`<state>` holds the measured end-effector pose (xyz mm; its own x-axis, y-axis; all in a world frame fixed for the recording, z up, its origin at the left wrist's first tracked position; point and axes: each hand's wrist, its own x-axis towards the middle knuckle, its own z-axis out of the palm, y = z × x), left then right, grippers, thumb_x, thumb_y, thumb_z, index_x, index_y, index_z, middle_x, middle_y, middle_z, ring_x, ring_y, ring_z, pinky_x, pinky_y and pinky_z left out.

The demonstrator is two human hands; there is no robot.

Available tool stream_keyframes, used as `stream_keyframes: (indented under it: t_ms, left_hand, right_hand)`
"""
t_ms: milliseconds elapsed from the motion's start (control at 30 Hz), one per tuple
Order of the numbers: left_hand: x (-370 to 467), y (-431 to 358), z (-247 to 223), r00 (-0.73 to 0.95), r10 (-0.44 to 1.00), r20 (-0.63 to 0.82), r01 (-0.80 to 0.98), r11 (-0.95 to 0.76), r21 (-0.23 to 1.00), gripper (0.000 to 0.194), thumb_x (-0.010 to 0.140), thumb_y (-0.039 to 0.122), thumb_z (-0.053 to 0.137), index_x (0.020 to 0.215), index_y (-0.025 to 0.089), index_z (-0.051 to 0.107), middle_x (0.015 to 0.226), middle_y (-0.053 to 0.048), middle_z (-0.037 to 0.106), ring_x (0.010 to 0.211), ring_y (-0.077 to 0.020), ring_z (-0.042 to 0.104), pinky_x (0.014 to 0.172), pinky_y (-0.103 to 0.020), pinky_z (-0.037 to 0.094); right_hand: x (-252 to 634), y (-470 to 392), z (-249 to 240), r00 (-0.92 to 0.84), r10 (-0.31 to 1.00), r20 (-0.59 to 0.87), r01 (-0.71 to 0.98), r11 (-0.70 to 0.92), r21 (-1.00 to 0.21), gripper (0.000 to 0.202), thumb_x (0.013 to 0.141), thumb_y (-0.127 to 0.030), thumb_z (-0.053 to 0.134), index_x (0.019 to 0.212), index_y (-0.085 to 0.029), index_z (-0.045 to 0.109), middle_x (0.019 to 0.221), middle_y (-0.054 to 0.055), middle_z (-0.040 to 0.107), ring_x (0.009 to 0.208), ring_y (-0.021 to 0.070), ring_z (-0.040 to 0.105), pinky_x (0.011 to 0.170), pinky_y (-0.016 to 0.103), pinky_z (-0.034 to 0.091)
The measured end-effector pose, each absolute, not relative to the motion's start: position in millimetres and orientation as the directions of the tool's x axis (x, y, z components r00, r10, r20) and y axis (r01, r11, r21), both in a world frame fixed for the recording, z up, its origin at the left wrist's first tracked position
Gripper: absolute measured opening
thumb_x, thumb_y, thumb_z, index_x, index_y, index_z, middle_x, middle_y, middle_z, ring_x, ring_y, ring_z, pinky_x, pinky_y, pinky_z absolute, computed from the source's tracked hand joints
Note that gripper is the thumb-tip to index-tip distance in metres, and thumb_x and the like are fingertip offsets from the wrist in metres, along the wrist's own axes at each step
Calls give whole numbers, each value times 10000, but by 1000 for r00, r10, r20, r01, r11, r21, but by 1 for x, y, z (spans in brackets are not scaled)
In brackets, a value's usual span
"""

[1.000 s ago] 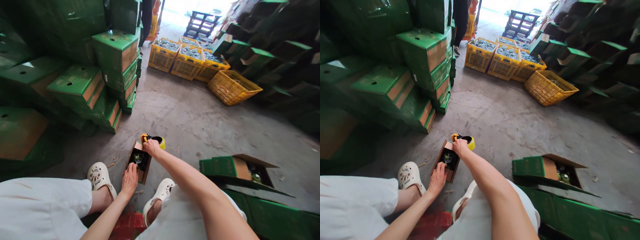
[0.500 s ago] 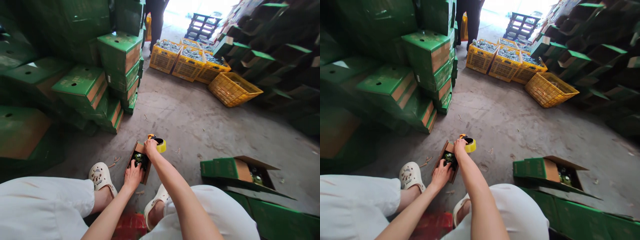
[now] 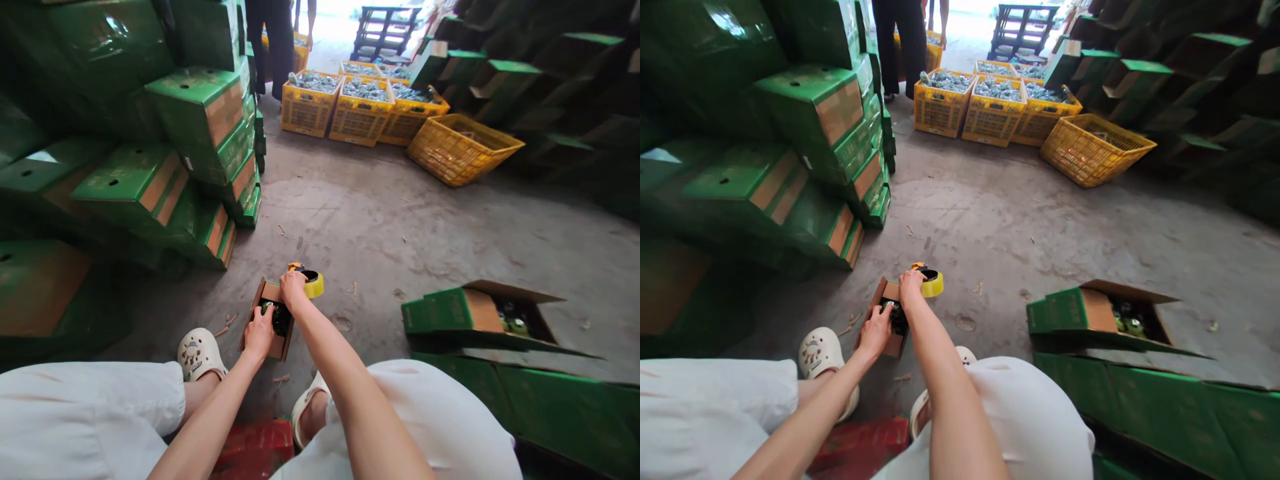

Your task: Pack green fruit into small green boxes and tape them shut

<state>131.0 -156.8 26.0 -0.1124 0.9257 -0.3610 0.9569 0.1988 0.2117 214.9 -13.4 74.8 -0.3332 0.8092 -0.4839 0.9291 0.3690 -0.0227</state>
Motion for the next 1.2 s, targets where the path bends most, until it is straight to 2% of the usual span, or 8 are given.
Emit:
stream_keyframes:
  t_ms: [200,333,433,600,800,1033,1133,1200]
  left_hand:
    - [134,-155,29,-104,950,-296,978,152,144,403,1003,96,425,1349,238,577,1478,-135,482,946,-213,763,790,-321,578]
    - [138,-152,27,-130,956,-262,979,166,120,266,1056,284,478,1302,208,546,1421,-142,521,1007,-247,756,802,-332,571]
    - [141,-147,24,-156,952,-263,974,192,119,364,1063,450,490,1315,189,525,1354,-147,565,983,-269,759,786,-351,569]
    - [144,-146,19,-197,936,-293,970,229,81,332,1070,365,480,1351,194,520,1368,-150,590,1011,-265,754,802,-342,560]
    - [134,-156,11,-59,969,-238,986,93,136,303,1060,223,455,1347,219,552,1465,-129,572,1103,-236,715,883,-326,553]
    - [135,-143,26,-93,952,-292,972,151,182,375,1020,204,517,1392,222,558,1499,-139,544,1066,-241,743,881,-331,579]
    - [134,-167,41,-68,970,-235,950,134,281,401,1013,220,525,1410,223,575,1640,-165,429,1169,-285,713,973,-396,579]
    - [130,-199,46,-46,992,-117,902,92,422,379,1028,245,492,1390,234,603,1657,-153,423,1335,-316,618,1111,-457,518]
  right_hand:
    - [218,-15,70,-325,828,-456,934,357,-17,403,898,-94,656,1276,28,728,1215,376,706,1202,468,694,917,713,575]
    - [217,-17,71,-323,831,-454,937,349,-28,392,899,-25,611,1268,9,739,1215,346,720,1205,454,696,927,702,580]
    - [219,-18,71,-315,837,-448,941,337,-31,387,905,-63,640,1273,6,739,1240,353,707,1202,463,694,917,707,584]
    - [221,-17,70,-311,836,-453,944,328,-42,399,916,-128,666,1292,-14,736,1237,350,711,1190,459,702,904,707,591]
    - [220,-15,67,-283,844,-456,954,295,-46,399,931,-139,654,1299,-4,728,1236,355,709,1196,458,699,899,702,590]
    - [219,-17,69,-284,845,-454,953,300,-38,383,882,-55,631,1238,10,754,1194,355,722,1158,450,717,895,692,591]
    - [222,-17,69,-264,849,-458,959,282,-31,374,874,-47,630,1219,19,756,1193,366,717,1148,453,719,870,695,592]
    - [222,-16,68,-257,849,-461,961,275,-29,370,878,-43,625,1219,14,758,1209,367,711,1160,454,713,877,705,584]
